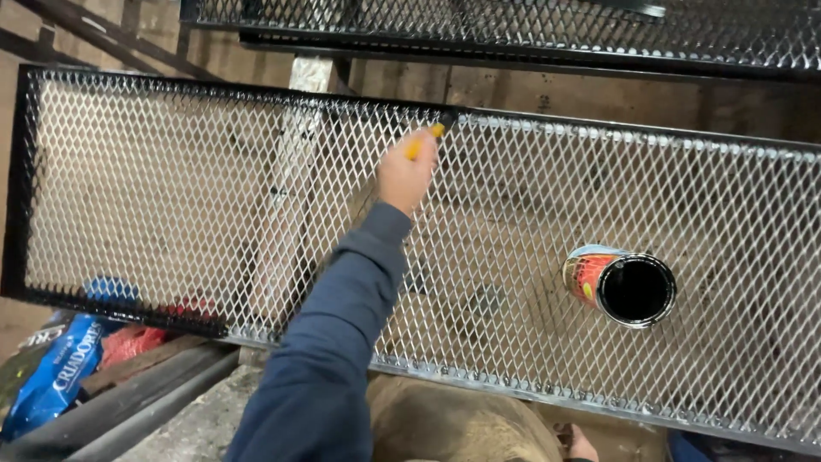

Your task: Painting the edges and mesh surface of a metal grate using a brush and black paint.

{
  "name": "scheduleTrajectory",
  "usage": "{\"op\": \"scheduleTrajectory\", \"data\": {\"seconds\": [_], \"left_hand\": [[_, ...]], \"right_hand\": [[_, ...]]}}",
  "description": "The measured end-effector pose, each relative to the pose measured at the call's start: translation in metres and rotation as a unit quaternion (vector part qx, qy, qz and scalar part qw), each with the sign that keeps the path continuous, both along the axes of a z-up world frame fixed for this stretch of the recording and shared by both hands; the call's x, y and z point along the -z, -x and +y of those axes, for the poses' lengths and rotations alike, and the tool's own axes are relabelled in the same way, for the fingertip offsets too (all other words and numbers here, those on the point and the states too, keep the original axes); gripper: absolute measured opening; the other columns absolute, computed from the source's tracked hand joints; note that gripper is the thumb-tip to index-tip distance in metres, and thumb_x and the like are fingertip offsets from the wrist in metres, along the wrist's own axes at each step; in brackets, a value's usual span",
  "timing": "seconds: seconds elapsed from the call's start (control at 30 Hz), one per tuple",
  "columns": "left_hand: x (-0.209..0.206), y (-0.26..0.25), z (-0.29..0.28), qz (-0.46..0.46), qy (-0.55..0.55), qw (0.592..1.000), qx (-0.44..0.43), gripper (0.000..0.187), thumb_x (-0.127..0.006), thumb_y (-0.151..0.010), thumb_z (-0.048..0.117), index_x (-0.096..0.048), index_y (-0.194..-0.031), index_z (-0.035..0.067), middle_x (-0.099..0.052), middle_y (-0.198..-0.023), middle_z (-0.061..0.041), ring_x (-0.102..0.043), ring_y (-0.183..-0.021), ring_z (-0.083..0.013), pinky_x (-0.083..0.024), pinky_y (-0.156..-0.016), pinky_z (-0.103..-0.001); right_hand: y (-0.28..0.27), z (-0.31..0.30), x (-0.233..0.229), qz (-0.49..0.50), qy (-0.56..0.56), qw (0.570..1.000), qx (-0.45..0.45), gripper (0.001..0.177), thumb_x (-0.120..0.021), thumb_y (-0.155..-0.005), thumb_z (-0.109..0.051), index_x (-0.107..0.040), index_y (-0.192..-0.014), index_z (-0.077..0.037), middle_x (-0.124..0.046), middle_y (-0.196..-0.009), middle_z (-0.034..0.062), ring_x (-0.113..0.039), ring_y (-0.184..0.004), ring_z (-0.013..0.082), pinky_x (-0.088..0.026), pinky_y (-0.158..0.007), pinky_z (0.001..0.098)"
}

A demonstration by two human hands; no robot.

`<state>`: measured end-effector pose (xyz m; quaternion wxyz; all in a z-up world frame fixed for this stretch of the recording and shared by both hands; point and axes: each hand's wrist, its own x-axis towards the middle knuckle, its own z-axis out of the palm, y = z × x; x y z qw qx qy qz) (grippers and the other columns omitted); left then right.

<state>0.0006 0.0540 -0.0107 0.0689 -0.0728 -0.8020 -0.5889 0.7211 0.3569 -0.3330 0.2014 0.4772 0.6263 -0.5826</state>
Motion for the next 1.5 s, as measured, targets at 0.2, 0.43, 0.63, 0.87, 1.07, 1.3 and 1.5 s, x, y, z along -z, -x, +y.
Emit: {"op": "scheduleTrajectory", "data": {"seconds": [0.2,0.43,0.63,0.87,1.07,1.3,1.5], "left_hand": [[-0.015,0.048,-0.086,0.049,0.226,0.962,-0.148,0.021,-0.067,-0.102,0.022,-0.078,-0.104,0.004,-0.079,-0.086,-0.013,-0.076,-0.071,-0.0241,-0.06,-0.067,-0.036],[-0.026,0.005,-0.003,0.129,0.376,0.917,0.018,0.018,-0.061,-0.1,0.019,-0.07,-0.099,0.003,-0.074,-0.084,-0.014,-0.073,-0.071,-0.0291,-0.059,-0.064,-0.042],[-0.004,0.03,-0.037,-0.071,0.016,0.997,0.006,0.034,-0.065,-0.098,0.031,-0.074,-0.113,0.001,-0.078,-0.083,-0.013,-0.076,-0.067,-0.0188,-0.062,-0.061,-0.033],[-0.021,0.045,-0.091,0.056,0.301,0.943,-0.131,0.023,-0.065,-0.101,0.028,-0.076,-0.099,0.007,-0.077,-0.082,-0.012,-0.073,-0.068,-0.0259,-0.058,-0.063,-0.04],[-0.049,-0.011,0.005,0.117,0.297,0.946,0.063,0.02,-0.067,-0.099,0.028,-0.072,-0.1,0.009,-0.075,-0.091,-0.016,-0.072,-0.082,-0.0378,-0.057,-0.072,-0.047],[-0.18,-0.099,0.072,-0.053,0.106,0.954,0.275,0.028,-0.066,-0.099,0.024,-0.063,-0.121,0.006,-0.076,-0.09,-0.011,-0.077,-0.073,-0.0231,-0.059,-0.065,-0.033],[-0.216,-0.131,0.114,0.192,0.122,0.856,0.464,0.023,-0.07,-0.101,0.026,-0.067,-0.119,0.012,-0.077,-0.096,-0.009,-0.073,-0.078,-0.021,-0.06,-0.07,-0.032]], "right_hand": [[-0.007,0.0,-0.008,0.022,0.063,0.991,0.114,0.035,-0.065,-0.082,0.008,-0.068,-0.118,0.006,-0.067,-0.108,0.025,-0.067,-0.099,0.0291,-0.055,-0.091,0.0425],[0.025,0.004,-0.016,-0.11,0.143,0.95,0.256,0.043,-0.053,-0.106,-0.027,-0.061,-0.125,0.01,-0.062,-0.107,0.0314,-0.062,-0.095,0.0394,-0.051,-0.087,0.0482],[0.009,0.008,-0.015,-0.005,0.048,0.999,0.016,0.036,-0.067,-0.086,0.005,-0.062,-0.122,0.005,-0.07,-0.11,0.0237,-0.069,-0.101,0.0329,-0.055,-0.091,0.0442],[0.008,0.007,-0.007,0.045,0.032,0.99,-0.133,0.051,-0.078,-0.072,0.007,-0.061,-0.119,-0.003,-0.072,-0.107,0.0136,-0.073,-0.098,0.0267,-0.057,-0.088,0.0404],[0.033,-0.005,-0.011,-0.074,-0.171,0.949,-0.255,0.039,-0.084,-0.08,-0.025,-0.066,-0.11,-0.007,-0.077,-0.094,0.0144,-0.074,-0.09,0.0294,-0.059,-0.081,0.0408],[0.023,-0.041,-0.038,-0.135,-0.188,0.952,-0.202,0.046,-0.086,-0.08,-0.04,-0.068,-0.111,-0.011,-0.08,-0.096,0.014,-0.077,-0.092,0.0275,-0.059,-0.085,0.0352],[-0.036,-0.051,0.044,-0.049,-0.28,0.936,-0.209,0.057,-0.086,-0.071,-0.04,-0.065,-0.116,-0.01,-0.077,-0.1,0.0136,-0.075,-0.094,0.0314,-0.059,-0.085,0.0372]]}}
